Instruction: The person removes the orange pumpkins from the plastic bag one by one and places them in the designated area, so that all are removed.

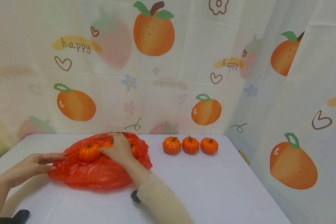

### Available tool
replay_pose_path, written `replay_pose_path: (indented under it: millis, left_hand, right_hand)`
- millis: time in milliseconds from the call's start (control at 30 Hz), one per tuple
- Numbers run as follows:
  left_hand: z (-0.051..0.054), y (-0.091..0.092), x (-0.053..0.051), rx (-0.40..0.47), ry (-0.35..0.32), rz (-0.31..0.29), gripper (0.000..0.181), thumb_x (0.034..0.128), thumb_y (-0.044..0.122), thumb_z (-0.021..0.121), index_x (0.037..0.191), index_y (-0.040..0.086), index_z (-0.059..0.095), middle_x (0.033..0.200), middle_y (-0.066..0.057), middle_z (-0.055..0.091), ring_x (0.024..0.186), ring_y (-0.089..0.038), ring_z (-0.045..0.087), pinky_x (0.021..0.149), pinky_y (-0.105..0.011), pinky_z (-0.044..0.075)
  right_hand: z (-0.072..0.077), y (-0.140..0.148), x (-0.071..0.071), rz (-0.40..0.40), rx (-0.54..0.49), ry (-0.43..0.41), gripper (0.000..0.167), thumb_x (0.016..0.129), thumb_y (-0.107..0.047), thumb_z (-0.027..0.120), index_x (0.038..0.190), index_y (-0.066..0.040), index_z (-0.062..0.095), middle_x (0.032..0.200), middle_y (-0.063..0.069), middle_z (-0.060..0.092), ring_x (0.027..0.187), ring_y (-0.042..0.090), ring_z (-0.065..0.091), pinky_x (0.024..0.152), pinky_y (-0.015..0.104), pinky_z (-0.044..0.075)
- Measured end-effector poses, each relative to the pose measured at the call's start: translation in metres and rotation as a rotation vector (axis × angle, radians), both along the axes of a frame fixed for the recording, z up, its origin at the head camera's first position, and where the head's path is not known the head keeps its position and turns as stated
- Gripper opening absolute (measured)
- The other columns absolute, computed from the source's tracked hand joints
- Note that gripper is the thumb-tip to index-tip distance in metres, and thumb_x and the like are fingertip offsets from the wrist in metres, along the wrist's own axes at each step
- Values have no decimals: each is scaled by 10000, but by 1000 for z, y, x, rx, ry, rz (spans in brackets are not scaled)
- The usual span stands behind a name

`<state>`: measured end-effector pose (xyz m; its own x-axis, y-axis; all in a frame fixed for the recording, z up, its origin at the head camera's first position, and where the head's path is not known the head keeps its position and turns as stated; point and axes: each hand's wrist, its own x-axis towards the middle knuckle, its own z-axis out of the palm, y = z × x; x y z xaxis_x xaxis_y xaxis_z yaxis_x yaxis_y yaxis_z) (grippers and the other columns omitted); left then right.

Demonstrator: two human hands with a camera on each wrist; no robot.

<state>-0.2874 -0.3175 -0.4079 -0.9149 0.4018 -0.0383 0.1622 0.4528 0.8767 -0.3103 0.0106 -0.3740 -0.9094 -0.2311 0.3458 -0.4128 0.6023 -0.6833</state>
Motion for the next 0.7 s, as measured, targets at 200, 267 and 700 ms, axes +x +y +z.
replay_pose_path:
  millis: [200, 267, 700]
  left_hand:
    - [-1, 0, 1, 5, 17, -19, 436, 948, 112, 593, 1369, 7, 557, 1180, 410, 531, 1060, 249, 483, 802, -241, 570]
    - [-1, 1, 1, -2, 17, -11, 440, 945, 106, 595, 1371, 4, 554, 1171, 409, 537, 1054, 250, 483, 802, -236, 570]
    - [-2, 1, 0, 7, 13, -3, 403, 950, 92, 591, 1351, 65, 596, 1213, 362, 560, 1053, 260, 471, 803, -226, 565]
  right_hand:
    - [-2, -14, 1, -1, 28, -25, 543, 833, -337, 782, 1308, -144, 605, 1329, 24, 620, 1255, 198, 553, 1083, 369, 466]
    - [-3, -18, 1, -6, 40, -38, 538, 836, -347, 776, 1311, -165, 600, 1334, 2, 614, 1254, 184, 550, 1086, 369, 467]
    - [-10, -40, -1, -29, 35, -65, 535, 818, -375, 793, 1295, -214, 612, 1307, -34, 618, 1209, 162, 564, 1049, 339, 488]
